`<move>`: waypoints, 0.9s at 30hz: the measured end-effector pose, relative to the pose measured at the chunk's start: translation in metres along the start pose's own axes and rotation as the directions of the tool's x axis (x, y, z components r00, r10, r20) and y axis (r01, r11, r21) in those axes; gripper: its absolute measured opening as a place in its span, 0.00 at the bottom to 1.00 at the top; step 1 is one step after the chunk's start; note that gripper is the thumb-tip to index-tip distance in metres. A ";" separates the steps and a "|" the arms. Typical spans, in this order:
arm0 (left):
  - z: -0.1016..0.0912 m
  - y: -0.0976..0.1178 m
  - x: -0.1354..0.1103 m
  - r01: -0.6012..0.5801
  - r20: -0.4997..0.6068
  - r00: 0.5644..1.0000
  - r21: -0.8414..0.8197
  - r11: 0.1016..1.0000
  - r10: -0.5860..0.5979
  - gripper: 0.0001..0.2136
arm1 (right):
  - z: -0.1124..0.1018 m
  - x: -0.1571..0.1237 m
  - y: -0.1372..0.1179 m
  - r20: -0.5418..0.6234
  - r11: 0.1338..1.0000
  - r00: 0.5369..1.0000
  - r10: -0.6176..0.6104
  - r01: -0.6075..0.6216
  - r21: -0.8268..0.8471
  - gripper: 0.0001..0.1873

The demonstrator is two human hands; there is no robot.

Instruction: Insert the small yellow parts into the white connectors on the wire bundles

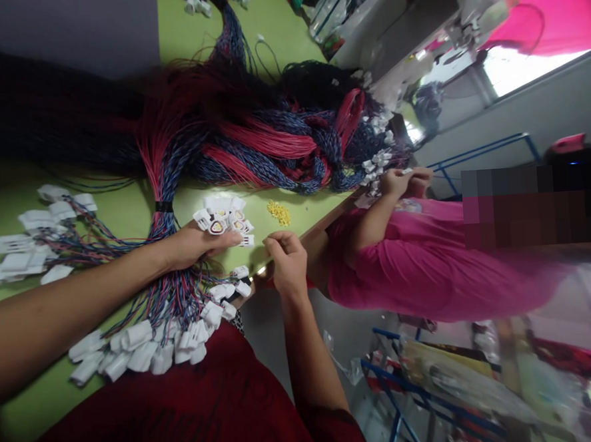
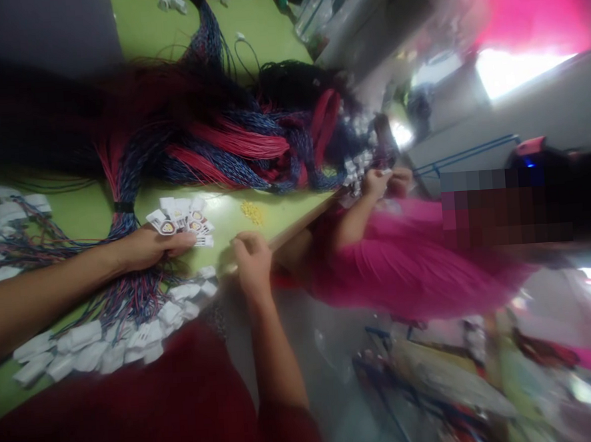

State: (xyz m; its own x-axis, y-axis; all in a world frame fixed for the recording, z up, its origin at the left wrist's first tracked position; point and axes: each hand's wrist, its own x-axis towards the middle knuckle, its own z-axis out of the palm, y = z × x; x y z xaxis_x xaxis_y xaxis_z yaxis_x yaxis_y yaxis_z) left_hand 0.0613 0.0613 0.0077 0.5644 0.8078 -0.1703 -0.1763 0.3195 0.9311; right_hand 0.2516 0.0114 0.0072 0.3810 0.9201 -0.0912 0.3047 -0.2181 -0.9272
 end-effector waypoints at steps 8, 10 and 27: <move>0.002 0.001 0.001 -0.018 -0.083 0.996 0.013 1.000 0.019 0.15 | 0.013 -0.022 -0.025 0.183 0.958 0.981 0.057 -0.105 0.267 0.09; 0.001 0.000 0.000 -0.021 -0.085 0.996 0.022 1.000 0.022 0.15 | 0.018 -0.023 -0.026 0.172 0.959 0.984 0.044 -0.089 0.268 0.09; 0.004 0.005 -0.001 -0.024 -0.131 0.991 0.066 0.998 0.033 0.14 | 0.023 -0.027 -0.035 0.076 0.991 0.989 -0.125 0.121 0.066 0.07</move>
State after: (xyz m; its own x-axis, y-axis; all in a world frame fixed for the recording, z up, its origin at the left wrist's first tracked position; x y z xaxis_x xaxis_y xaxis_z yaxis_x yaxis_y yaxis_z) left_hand 0.0629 0.0603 0.0139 0.4479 0.8757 -0.1804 -0.1362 0.2662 0.9543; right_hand 0.2102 0.0016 0.0338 0.2726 0.9621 -0.0013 0.2903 -0.0836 -0.9533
